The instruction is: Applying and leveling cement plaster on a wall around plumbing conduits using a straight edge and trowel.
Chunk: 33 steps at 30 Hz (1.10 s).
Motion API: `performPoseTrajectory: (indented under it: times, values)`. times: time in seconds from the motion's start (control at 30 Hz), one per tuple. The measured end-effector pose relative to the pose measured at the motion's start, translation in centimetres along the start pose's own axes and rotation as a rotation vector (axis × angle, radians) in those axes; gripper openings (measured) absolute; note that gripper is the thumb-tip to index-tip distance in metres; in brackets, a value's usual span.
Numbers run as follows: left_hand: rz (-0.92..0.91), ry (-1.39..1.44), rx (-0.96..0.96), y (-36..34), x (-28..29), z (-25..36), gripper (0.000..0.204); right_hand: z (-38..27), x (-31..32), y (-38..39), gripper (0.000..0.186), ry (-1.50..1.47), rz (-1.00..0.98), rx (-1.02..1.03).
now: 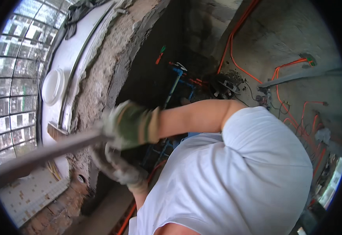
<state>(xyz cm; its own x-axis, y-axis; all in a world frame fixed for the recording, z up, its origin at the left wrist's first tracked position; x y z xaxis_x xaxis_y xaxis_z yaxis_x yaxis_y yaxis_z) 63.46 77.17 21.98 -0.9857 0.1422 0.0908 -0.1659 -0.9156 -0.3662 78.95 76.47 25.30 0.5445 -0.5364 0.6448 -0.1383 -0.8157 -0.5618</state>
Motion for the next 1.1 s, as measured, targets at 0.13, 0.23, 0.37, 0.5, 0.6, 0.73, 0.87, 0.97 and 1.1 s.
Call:
performPoseTrajectory:
  times: [0.13, 0.23, 0.37, 0.5, 0.6, 0.73, 0.87, 0.97, 1.1]
  values:
    - [0.101, 0.078, 0.588, 0.0, 5.5, -0.3, 0.056, -6.0, -5.5, 1.7, 0.034, 0.199, -0.408, 0.107]
    - [0.258, 0.410, 0.624, 3.3, 7.7, -4.0, 0.050, -6.3, -8.8, 5.0, 0.027, 0.100, -0.378, 0.146]
    - [0.045, 0.309, 0.361, 7.1, 10.2, -8.5, 0.047, -1.8, -8.9, 12.5, 0.011, -0.412, -0.150, 0.041]
    - [0.221, 1.190, 0.840, 9.4, 12.5, -14.2, 0.050, 7.8, -10.2, 23.8, 0.047, -1.284, -0.330, -1.702]
    - [0.362, 1.190, 0.994, 10.4, 12.9, -18.0, 0.051, 13.0, -11.0, 25.7, 0.056, -1.585, 0.162, -1.893]
    - [0.517, 1.126, 1.154, 12.4, 12.9, -23.7, 0.035, 19.5, -14.5, 26.8, 0.046, -1.555, 0.379, -1.868]
    - [0.492, 1.060, 1.257, 12.6, 12.2, -29.2, 0.032, 25.8, -17.7, 25.5, 0.034, -1.608, 0.565, -1.702]
    - [0.587, 0.967, 1.306, 11.7, 11.4, -33.1, 0.038, 29.6, -19.7, 24.3, 0.029, -1.550, 0.579, -1.726]
    - [0.818, 1.001, 1.181, 10.0, 10.5, -38.7, 0.042, 34.0, -22.7, 23.6, 0.030, -1.597, 0.510, -1.700]
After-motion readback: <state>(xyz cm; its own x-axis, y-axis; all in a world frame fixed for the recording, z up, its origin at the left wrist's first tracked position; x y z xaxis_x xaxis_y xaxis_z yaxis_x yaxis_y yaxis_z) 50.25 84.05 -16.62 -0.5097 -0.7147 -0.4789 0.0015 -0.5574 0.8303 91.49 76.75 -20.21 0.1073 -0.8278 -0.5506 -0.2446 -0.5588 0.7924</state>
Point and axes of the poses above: each hand's wrist, its own y-axis away from the middle knuckle, its own x-axis out of the back of the hand, z = x × y, the point moved 5 cm from there along -y, towards the middle knuckle, and after that the axes turned 1 degree about y, right-handed, at the moved point
